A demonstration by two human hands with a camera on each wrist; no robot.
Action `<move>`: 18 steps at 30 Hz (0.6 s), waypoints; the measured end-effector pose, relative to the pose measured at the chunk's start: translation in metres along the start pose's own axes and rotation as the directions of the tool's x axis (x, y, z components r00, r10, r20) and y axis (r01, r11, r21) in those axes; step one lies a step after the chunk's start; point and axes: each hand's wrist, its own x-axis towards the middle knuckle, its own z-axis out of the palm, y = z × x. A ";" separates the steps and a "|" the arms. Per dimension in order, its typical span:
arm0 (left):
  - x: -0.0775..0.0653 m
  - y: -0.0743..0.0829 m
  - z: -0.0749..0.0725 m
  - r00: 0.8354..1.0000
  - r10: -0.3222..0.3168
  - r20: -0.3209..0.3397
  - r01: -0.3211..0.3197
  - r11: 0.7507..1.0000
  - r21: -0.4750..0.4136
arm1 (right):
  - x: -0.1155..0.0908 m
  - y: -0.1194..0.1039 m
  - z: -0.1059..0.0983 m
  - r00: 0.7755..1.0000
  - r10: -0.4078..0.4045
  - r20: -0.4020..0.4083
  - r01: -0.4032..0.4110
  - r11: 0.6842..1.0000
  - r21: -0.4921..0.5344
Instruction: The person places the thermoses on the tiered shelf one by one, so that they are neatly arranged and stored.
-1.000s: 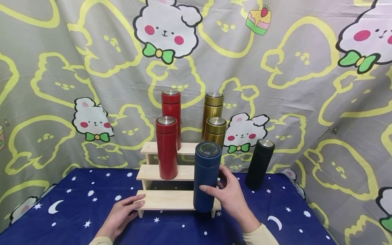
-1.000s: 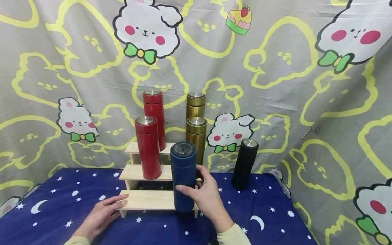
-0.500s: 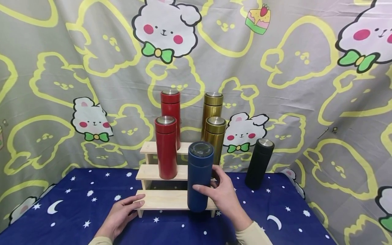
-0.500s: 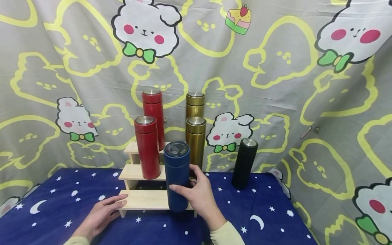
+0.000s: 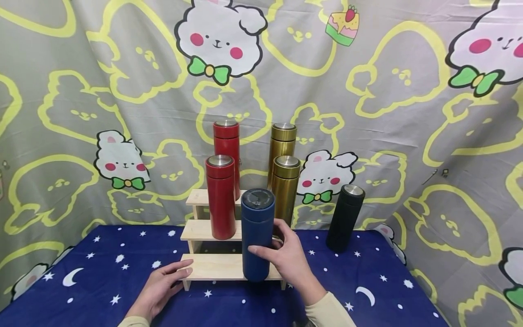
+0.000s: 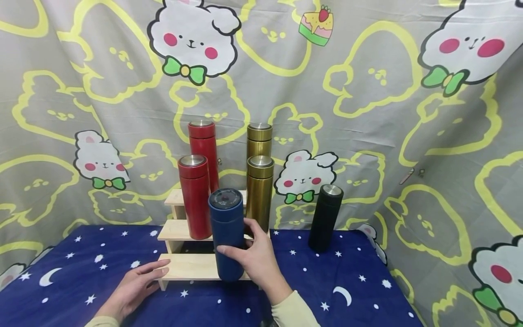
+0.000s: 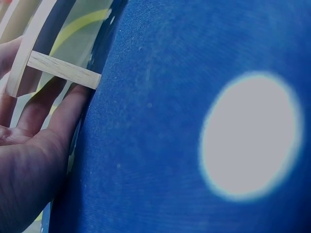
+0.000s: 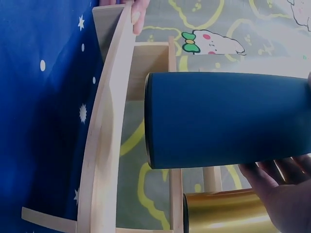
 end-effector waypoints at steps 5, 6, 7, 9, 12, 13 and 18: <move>-0.001 0.001 -0.001 1.000 0.000 0.006 0.000 1.000 -0.002 | 0.002 0.002 0.004 1.000 -0.009 0.006 0.009 1.000 -0.015; -0.001 0.001 -0.001 1.000 -0.002 0.006 0.002 1.000 -0.001 | 0.002 0.002 0.004 1.000 -0.006 0.010 0.006 1.000 -0.013; -0.001 0.001 -0.001 1.000 -0.003 0.005 0.003 1.000 0.000 | 0.002 0.003 0.005 1.000 -0.001 0.015 0.002 1.000 -0.009; -0.001 0.002 -0.001 1.000 -0.001 0.011 0.001 1.000 0.003 | 0.003 0.004 0.006 1.000 0.010 0.028 -0.010 1.000 0.006; -0.001 0.001 -0.001 1.000 -0.003 0.010 0.003 1.000 0.003 | 0.004 0.005 0.007 0.999 0.025 0.040 -0.026 1.000 0.005; -0.001 0.001 -0.001 1.000 -0.004 0.007 0.004 1.000 0.001 | 0.004 0.005 0.008 0.999 0.028 0.044 -0.028 1.000 0.004; -0.001 0.001 0.000 1.000 -0.004 0.005 0.004 1.000 0.002 | 0.006 0.005 0.013 0.998 0.029 0.060 -0.031 0.999 0.035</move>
